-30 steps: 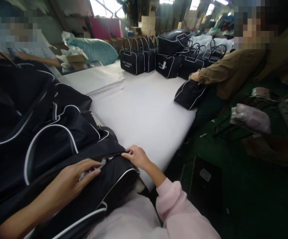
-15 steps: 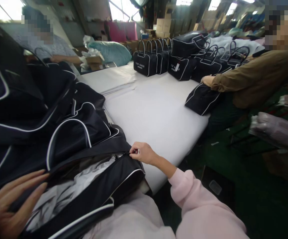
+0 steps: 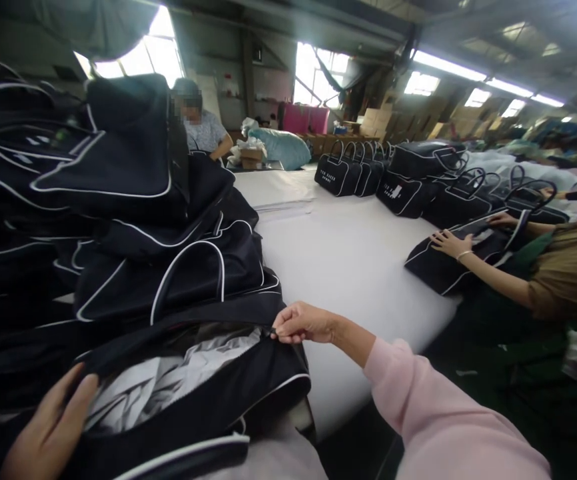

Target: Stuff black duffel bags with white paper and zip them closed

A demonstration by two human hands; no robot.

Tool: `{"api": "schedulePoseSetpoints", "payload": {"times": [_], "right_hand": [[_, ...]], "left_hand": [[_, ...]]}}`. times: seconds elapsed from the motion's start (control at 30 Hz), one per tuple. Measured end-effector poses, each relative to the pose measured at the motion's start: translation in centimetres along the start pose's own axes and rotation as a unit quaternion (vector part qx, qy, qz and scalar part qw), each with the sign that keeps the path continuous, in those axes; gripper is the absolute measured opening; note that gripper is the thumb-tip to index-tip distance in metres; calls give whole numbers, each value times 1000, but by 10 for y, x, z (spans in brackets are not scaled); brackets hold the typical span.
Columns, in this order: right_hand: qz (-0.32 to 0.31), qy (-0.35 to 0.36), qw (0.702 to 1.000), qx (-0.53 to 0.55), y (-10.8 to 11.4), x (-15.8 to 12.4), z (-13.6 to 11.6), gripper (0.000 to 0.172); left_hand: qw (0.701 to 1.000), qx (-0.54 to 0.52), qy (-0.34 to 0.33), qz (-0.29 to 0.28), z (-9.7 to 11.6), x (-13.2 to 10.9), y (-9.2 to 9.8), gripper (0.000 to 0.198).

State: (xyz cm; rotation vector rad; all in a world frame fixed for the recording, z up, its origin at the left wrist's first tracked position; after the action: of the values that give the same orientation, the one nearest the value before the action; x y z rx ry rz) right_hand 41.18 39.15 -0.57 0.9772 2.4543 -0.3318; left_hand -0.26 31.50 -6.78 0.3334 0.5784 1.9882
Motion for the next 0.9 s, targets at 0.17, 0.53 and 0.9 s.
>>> {"api": "schedulePoseSetpoints", "payload": {"times": [0.17, 0.53, 0.9], "right_hand": [[-33, 5, 992, -119, -46, 24, -59, 27], [10, -19, 996, -91, -95, 39, -77, 22], [-5, -109, 985, -137, -141, 62, -81, 16]], "left_hand": [[994, -42, 84, -56, 14, 0, 8, 89], [987, -15, -144, 72, 56, -16, 2, 95], [935, -54, -346, 55, 125, -69, -19, 44]]}}
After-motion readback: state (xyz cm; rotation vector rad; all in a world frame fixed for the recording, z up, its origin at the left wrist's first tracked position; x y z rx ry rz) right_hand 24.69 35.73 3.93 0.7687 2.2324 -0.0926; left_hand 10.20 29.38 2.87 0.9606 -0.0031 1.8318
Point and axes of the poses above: each hand's wrist, its own x-axis towards the middle knuckle, its own y-axis out of the back of the hand, z = x × y, the point moved 8 cm from there along x, towards the middle knuckle, and after that the axes turned 15 degrees about -x, right-handed, at the moved point
